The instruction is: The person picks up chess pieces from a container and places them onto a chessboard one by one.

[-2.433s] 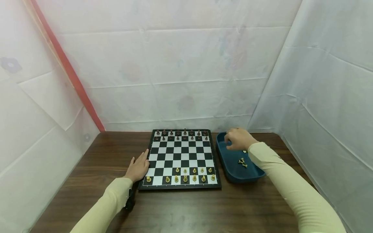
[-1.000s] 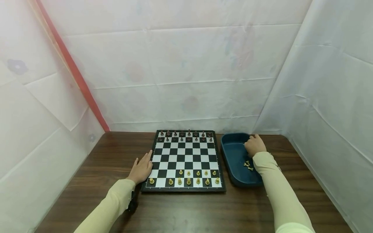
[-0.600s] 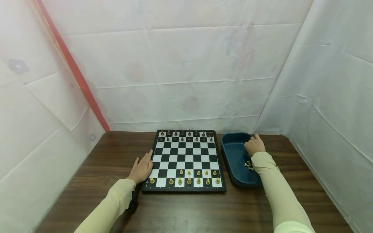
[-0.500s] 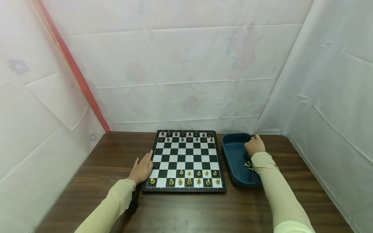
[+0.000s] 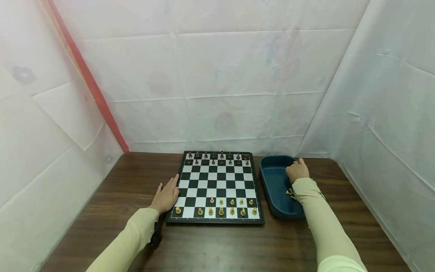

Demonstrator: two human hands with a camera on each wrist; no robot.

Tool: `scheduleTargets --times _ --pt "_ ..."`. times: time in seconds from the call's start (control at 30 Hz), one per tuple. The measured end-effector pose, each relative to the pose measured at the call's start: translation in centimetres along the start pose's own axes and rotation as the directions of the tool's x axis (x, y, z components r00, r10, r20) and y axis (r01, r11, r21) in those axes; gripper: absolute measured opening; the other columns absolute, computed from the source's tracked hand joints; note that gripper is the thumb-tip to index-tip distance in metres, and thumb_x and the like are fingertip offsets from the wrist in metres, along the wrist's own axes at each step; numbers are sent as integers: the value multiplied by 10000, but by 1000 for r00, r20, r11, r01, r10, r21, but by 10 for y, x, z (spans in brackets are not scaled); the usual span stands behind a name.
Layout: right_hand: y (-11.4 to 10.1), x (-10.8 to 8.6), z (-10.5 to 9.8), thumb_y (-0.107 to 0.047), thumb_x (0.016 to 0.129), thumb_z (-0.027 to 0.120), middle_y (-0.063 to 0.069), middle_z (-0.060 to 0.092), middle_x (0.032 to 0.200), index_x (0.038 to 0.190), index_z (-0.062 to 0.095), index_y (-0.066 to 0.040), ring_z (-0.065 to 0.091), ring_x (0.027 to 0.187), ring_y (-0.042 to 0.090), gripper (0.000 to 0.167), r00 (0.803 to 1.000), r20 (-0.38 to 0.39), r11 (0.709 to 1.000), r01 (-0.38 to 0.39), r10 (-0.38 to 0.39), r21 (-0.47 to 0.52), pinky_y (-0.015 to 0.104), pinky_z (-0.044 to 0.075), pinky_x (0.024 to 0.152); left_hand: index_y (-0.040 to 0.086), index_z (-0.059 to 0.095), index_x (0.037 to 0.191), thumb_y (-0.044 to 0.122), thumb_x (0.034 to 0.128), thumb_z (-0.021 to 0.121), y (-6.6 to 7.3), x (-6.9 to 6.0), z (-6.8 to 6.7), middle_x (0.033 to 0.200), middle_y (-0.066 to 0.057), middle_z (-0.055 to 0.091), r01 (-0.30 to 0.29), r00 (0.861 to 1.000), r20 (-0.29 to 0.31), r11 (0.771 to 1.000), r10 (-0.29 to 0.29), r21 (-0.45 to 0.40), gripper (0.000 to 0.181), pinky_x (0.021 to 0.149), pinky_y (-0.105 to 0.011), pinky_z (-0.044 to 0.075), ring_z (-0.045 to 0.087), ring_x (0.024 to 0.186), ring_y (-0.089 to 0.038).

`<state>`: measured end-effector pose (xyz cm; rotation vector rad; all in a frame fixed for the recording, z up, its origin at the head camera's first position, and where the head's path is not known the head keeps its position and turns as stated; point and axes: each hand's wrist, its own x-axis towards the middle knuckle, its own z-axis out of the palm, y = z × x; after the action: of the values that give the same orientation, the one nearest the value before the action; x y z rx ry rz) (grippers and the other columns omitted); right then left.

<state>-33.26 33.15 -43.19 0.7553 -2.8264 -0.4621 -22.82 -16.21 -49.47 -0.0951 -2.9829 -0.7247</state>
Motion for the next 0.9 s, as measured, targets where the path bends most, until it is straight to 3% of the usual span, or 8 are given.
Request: scheduleTargets --times 0.43,0.7,0.9 --pt "1 -2 -4 -51 758 731 -32 402 491 527 459 -174 363 608 206 378 997 58 994 -47 42 98 456 214 739 24 229 1510 199 1008 290 -1 0 -1 1514 -156 316 -4 1000 3 1000 4 4 535 1117 -581 62 250 1406 -299" --pt "10 -1 -11 -304 764 767 -42 445 559 517 485 -186 447 642 221 394 997 54 990 -66 60 127 512 293 757 12 235 1505 197 1005 287 0 0 -3 1509 -168 320 -8 1000 3 1000 8 1 536 1115 -586 64 252 1404 -309" --pt "18 -2 -11 -348 755 772 -93 479 588 534 566 -233 450 626 174 323 999 27 981 -25 20 195 501 303 716 17 228 1508 196 1006 279 1 0 -2 1514 -164 311 -5 1000 11 1000 5 -1 535 1117 -582 58 247 1407 -305"
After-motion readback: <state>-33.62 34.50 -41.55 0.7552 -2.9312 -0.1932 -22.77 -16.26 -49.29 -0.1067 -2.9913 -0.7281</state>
